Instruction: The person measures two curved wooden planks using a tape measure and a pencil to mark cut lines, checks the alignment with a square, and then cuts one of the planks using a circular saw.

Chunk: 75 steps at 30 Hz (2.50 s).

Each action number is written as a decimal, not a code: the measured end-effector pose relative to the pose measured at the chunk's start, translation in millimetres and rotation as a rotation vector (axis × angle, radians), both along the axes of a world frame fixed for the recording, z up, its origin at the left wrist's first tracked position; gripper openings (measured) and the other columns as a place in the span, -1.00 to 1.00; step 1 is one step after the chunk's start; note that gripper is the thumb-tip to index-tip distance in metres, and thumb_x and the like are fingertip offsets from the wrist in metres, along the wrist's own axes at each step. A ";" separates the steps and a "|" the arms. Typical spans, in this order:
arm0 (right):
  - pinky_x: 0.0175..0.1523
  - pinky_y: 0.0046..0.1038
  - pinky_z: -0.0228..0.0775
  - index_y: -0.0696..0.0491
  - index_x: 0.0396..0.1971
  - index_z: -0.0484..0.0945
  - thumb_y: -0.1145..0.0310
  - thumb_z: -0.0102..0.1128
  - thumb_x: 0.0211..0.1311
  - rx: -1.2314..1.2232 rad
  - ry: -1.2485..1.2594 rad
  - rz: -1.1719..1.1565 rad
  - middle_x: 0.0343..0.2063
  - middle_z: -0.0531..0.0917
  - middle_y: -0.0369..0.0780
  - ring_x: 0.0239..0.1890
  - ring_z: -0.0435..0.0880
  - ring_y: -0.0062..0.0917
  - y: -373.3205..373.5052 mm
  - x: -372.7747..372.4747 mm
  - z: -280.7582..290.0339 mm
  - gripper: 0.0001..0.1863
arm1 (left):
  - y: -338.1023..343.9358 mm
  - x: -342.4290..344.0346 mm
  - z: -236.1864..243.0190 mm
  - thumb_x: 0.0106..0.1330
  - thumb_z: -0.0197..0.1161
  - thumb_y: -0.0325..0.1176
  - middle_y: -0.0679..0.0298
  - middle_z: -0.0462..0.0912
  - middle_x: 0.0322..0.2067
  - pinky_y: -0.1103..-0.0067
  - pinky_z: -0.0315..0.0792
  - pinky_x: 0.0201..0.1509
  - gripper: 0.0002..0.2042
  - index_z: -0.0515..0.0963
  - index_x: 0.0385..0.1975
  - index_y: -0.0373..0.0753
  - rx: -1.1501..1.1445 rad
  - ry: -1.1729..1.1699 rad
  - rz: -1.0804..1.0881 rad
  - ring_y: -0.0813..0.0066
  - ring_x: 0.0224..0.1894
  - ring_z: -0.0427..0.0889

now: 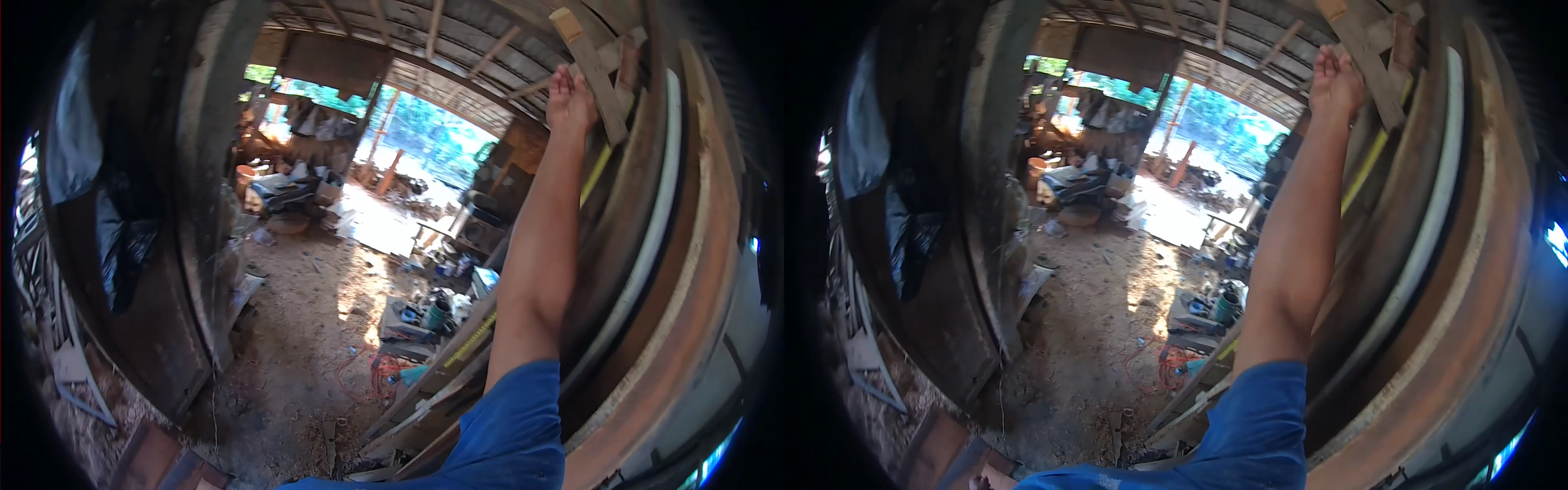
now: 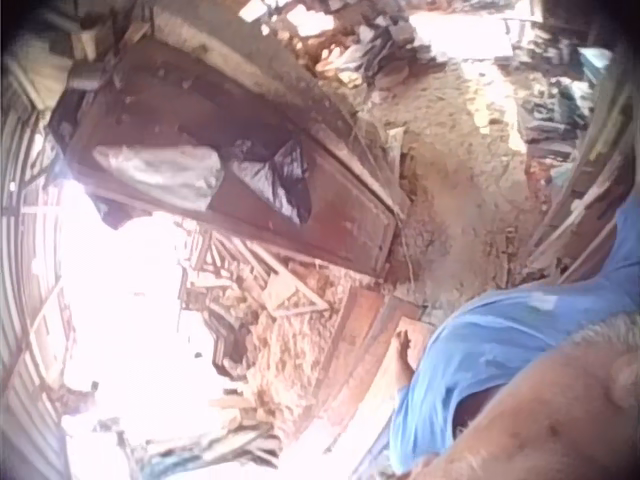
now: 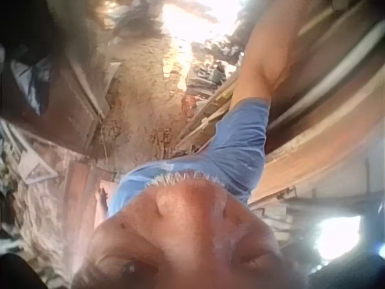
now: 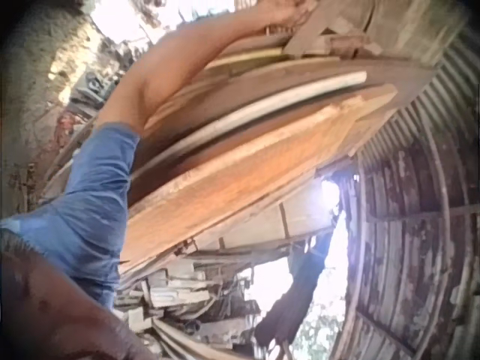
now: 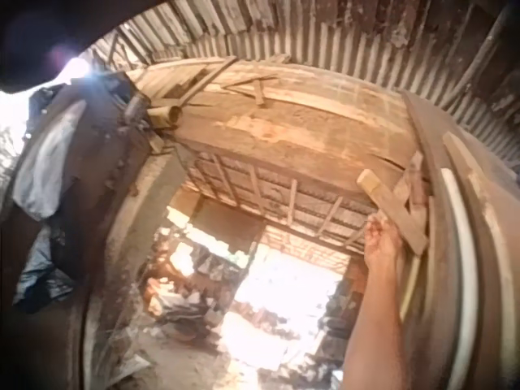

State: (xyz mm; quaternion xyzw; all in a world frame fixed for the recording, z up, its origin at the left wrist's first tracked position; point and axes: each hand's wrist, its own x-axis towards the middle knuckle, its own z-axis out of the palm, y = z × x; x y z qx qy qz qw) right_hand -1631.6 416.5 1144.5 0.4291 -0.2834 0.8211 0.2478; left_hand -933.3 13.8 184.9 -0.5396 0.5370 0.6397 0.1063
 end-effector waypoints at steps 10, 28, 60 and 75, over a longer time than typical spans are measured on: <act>-0.06 -0.34 0.51 0.12 -0.05 0.48 0.44 0.13 0.38 0.517 -0.060 0.267 -0.17 0.59 -0.20 -0.22 0.61 -0.48 -254.7 146.9 -315.1 -0.80 | 4.8 -53.9 250.1 0.37 0.16 -0.15 0.05 0.65 -0.24 0.37 0.46 -0.02 -0.68 0.57 -0.14 -0.31 -0.984 0.531 0.050 0.20 -0.14 0.62; -0.45 -0.58 0.22 0.09 -0.06 0.44 -0.09 0.07 0.32 1.198 -1.000 2.934 -0.65 0.42 -0.40 -0.68 0.44 -0.69 -235.1 758.9 -818.3 -0.49 | 122.0 321.5 229.4 0.12 0.45 0.00 0.10 0.49 0.13 0.32 0.33 0.20 -0.26 0.35 0.28 -0.18 -0.882 0.520 0.348 0.28 0.17 0.42; 0.08 -0.16 0.49 -0.04 0.31 0.13 -0.04 0.07 0.39 1.266 -2.028 0.962 0.19 0.36 0.06 0.16 0.43 -0.16 -280.9 955.7 -1225.4 -0.36 | 160.5 618.0 -17.1 0.03 0.39 0.04 -0.18 0.65 -0.27 0.14 0.50 -0.06 -0.34 0.42 0.03 -0.29 -0.327 -0.454 0.036 -0.19 -0.18 0.64; -0.36 -0.48 0.50 -0.05 -0.06 0.47 -0.07 -0.12 0.46 1.309 -1.750 0.296 -0.24 0.61 -0.24 -0.33 0.55 -0.47 -306.2 789.5 -1240.4 -0.60 | 83.2 644.5 -114.7 0.08 0.41 -0.08 -0.14 0.57 0.02 0.22 0.50 0.07 -0.22 0.25 0.29 -0.21 -0.714 -0.247 0.085 -0.13 0.01 0.59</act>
